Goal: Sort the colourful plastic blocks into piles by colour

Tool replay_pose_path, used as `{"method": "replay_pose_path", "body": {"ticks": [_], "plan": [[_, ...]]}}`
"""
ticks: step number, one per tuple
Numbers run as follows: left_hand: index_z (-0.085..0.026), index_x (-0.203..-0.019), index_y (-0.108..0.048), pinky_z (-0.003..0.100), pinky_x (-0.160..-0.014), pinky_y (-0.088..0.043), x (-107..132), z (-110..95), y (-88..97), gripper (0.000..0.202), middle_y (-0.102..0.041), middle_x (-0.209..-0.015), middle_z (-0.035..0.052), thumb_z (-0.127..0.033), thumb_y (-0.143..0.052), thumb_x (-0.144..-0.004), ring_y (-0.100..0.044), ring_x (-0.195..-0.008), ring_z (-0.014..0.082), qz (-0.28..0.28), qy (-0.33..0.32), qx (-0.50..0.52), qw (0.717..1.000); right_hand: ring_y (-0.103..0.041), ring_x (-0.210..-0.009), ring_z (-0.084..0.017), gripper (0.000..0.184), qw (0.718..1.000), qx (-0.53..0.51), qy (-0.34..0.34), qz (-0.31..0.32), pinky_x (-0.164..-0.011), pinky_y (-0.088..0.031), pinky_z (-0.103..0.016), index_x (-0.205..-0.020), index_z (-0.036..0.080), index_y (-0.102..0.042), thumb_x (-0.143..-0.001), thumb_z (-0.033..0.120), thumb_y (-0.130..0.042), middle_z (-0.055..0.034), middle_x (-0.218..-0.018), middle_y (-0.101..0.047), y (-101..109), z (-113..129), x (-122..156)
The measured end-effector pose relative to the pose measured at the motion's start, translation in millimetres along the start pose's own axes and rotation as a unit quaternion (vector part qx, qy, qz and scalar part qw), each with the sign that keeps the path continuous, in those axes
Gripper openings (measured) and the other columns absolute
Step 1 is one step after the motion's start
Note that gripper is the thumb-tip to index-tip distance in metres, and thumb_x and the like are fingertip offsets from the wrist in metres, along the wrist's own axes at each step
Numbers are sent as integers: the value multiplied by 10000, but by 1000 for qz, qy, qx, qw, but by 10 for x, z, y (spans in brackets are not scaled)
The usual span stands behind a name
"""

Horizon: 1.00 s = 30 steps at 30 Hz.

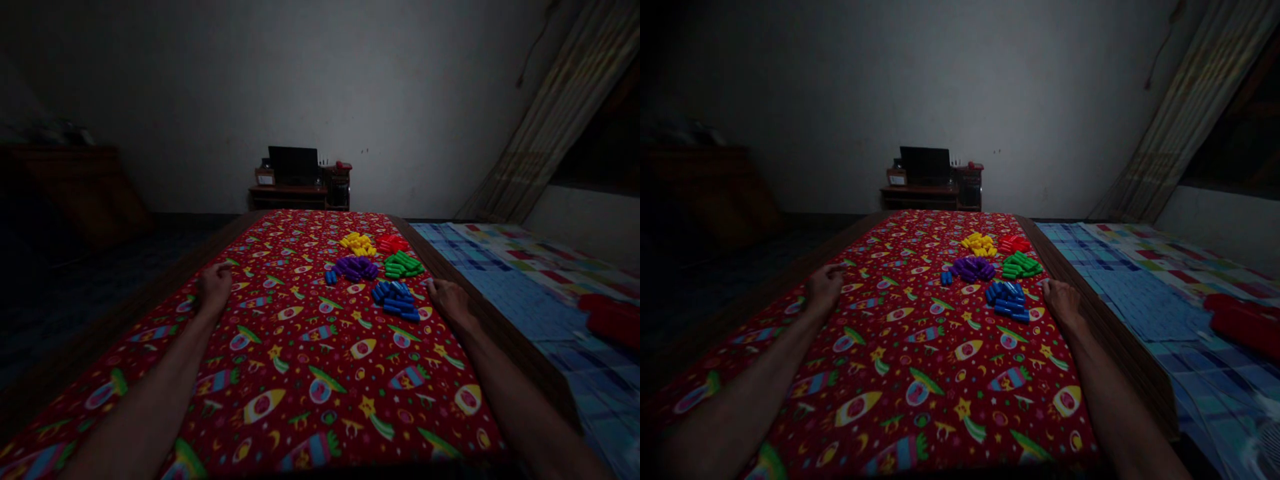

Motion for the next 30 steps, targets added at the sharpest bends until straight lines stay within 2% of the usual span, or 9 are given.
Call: {"method": "replay_pose_path", "body": {"ticks": [2, 4, 6, 9, 13, 16, 20, 24, 30], "plan": [[-155, -1009, -654, 290, -780, -504, 118, -337, -212, 285, -713, -956, 55, -221, -438, -834, -646, -852, 196, 39, -35, 13, 999, -684, -938, -269, 465, 1000, 0, -4, 1, -754, -470, -320, -1006, 178, -736, -963, 405, -332, -160, -1017, -728, -9, -7, -2], [-161, -1057, -653, 313, -830, -500, 345, -877, -587, 311, -695, -1059, 82, -304, -461, -857, -638, -945, 216, 157, -149, 54, 975, -684, -941, -270, 466, 1000, -2, -5, -2, -755, -469, -319, -1006, 180, -736, -963, 409, -332, -161, -1015, -729, -11, -11, -1], [-175, -1079, -646, 336, -857, -491, 606, -1354, -871, 329, -675, -1102, 97, -376, -516, -854, -620, -996, 234, 226, -236, 64, 943, -682, -949, -272, 466, 1000, -6, -1, -6, -755, -466, -318, -1008, 182, -735, -964, 405, -328, -161, -1018, -728, -5, -7, 3], [-179, -1008, -657, 372, -889, -458, 818, -1753, -1070, 315, -659, -1066, 109, -426, -613, -816, -583, -1032, 268, 230, -289, -1, 929, -682, -949, -269, 460, 1000, -8, -2, -4, -747, -463, -310, -1006, 186, -734, -962, 406, -332, -154, -1018, -729, 2, -7, 8], [-157, -842, -652, 344, -810, -465, 862, -1850, -1081, 251, -640, -923, 94, -406, -626, -818, -591, -921, 249, 222, -286, -46, 931, -684, -943, -261, 455, 1000, -7, -3, 2, -746, -463, -302, -1003, 184, -735, -961, 409, -341, -150, -1015, -730, 2, 5, 0], [-166, -873, -656, 324, -775, -476, 973, -1937, -1041, 268, -642, -912, 74, -425, -643, -808, -600, -890, 231, 240, -302, 14, 922, -685, -940, -268, 457, 1000, -6, -3, 4, -753, -464, -311, -993, 178, -739, -960, 406, -344, -155, -1022, -728, -10, 15, -13], [-193, -984, -653, 322, -804, -480, 1352, -2290, -1030, 306, -645, -1011, 64, -442, -665, -809, -603, -954, 222, 272, -375, 106, 880, -684, -945, -271, 457, 1000, -5, -4, 2, -752, -458, -306, -981, 170, -740, -961, 403, -347, -158, -1024, -728, -6, 14, -13], [-183, -990, -632, 312, -759, -470, 1693, -2556, -1073, 337, -626, -966, 54, -438, -714, -786, -595, -902, 210, 291, -414, 130, 853, -686, -946, -260, 451, 1000, -10, 4, 0, -742, -449, -294, -985, 182, -737, -967, 397, -341, -144, -1015, -733, 13, 24, 1], [-187, -893, -568, 279, -662, -426, 1790, -2494, -1148, 373, -577, -885, 19, -472, -752, -740, -562, -815, 188, 277, -388, 126, 870, -687, -945, -262, 448, 1000, -8, 10, -3, -732, -442, -294, -959, 180, -731, -968, 388, -335, -137, -1008, -735, 28, 40, 9]]}}
Point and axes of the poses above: each hand's wrist, its own x-axis away from the middle knuckle, its own y-axis out of the back of the hand, z = x × y, the point moved 8 cm from there along -x, towards the middle knuckle
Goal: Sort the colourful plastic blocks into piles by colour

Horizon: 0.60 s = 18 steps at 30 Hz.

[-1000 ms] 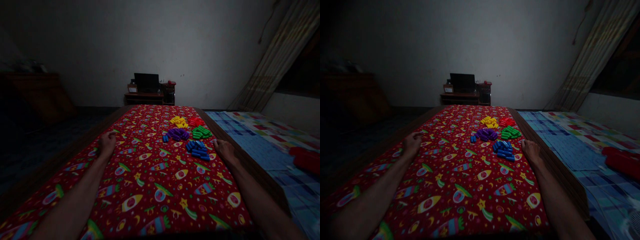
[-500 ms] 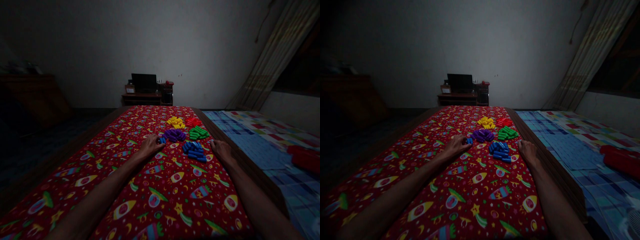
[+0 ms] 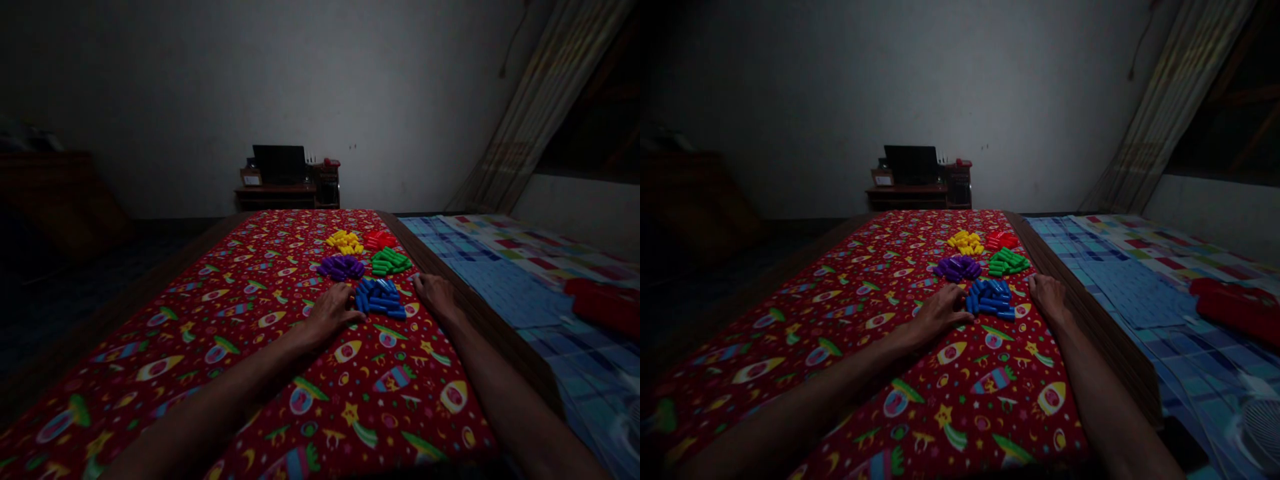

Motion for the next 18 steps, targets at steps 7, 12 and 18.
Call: {"method": "replay_pose_path", "body": {"ticks": [7, 12, 18], "plan": [[-193, -976, -537, 293, -678, -452, 46, 60, -4, 416, -569, -925, 28, -486, -732, -755, -565, -814, 189, -8, -10, 33, 999, -685, -952, -268, 455, 1000, 2, 3, 1, -730, -442, -302, -960, 183, -728, -970, 392, -324, -137, -1009, -734, -9, -11, -4], [-206, -1070, -529, 304, -728, -478, 152, 270, 430, 361, -592, -1036, 55, -510, -559, -877, -595, -870, 197, -20, 21, 23, 999, -686, -947, -271, 464, 1000, 5, 5, 5, -723, -443, -304, -949, 190, -728, -971, 407, -318, -132, -1004, -735, -21, -12, -2], [-189, -943, -557, 326, -823, -459, 639, 1230, 1400, 313, -603, -979, 74, -398, -324, -943, -586, -909, 217, -88, 191, -152, 966, -684, -945, -271, 459, 1000, -12, -7, 14, -724, -451, -306, -1014, 195, -731, -963, 413, -330, -146, -1031, -728, 1, -4, 10]]}}
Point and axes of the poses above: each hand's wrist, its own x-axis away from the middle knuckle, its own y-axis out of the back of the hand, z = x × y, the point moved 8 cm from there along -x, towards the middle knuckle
